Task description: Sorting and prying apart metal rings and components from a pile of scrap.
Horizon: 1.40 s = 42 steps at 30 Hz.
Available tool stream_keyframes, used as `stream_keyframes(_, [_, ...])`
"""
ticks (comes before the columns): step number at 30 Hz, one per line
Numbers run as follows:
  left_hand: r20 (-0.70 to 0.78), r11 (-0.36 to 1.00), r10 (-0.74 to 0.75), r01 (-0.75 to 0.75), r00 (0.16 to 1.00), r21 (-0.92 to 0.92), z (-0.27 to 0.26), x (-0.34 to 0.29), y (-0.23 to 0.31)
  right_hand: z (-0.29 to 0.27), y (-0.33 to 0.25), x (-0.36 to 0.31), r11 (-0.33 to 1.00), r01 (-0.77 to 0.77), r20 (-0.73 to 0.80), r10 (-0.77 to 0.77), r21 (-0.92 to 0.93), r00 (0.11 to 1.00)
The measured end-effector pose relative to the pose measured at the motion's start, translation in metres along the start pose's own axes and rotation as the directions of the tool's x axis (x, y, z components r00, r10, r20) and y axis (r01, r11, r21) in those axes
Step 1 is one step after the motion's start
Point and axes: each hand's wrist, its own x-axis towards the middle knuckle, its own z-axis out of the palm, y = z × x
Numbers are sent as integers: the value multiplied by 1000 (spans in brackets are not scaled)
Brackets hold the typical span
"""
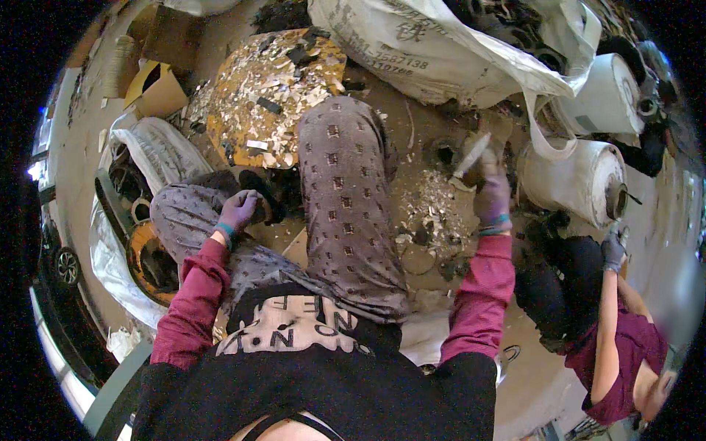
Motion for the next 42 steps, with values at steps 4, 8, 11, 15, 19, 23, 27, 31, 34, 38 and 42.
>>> stream_keyframes(4, [122, 985, 123, -137, 985, 107, 16, 19, 13, -71, 156, -36, 757, -99, 171, 270, -646, 948])
stream_keyframes(8, [29, 985, 174, -174, 984, -12, -10, 6, -31, -10, 145, -40, 899, -392, -220, 350, -194, 911])
stream_keyframes(11, [45, 987, 159, -160, 986, 19, -10, 12, -30, -3, 124, -40, 975, -152, -149, 176, 160, 973])
stream_keyframes(15, [76, 999, 51, -50, 996, -15, -2, 15, -17, -3, 140, -47, 820, -571, -316, 551, 35, 772])
stream_keyframes(19, [44, 991, 125, -126, 991, 39, 5, 12, -17, -44, 183, -56, 714, -386, -243, 300, -585, 923])
stream_keyframes(23, [0, 993, 15, -15, 1000, 116, 0, 1, -6, -9, -2, -3, 637, -604, -397, 457, -478, 796])
stream_keyframes(27, [20, 953, 105, -106, 994, 285, 8, 11, -3, -17, 19, -23, 886, -178, -464, -46, -428, 885])
stream_keyframes(31, [-58, 954, 91, -70, 994, 293, 0, -2, 5, 18, 105, -38, 409, -180, -202, -13, -895, 979])
stream_keyframes(34, [-2, 973, 54, -52, 999, 226, -1, 8, 3, 15, 133, -40, 402, -225, -123, 263, -888, 957])
stream_keyframes(38, [-32, 994, 45, -42, 998, 98, 7, 9, -1, -17, 168, -66, 600, -426, -355, 242, -677, 903])
stream_keyframes(42, [-3, 971, 0, 0, 1000, 240, 1, -1, 8, 30, 83, -51, 225, -202, -233, -117, -953, 966])
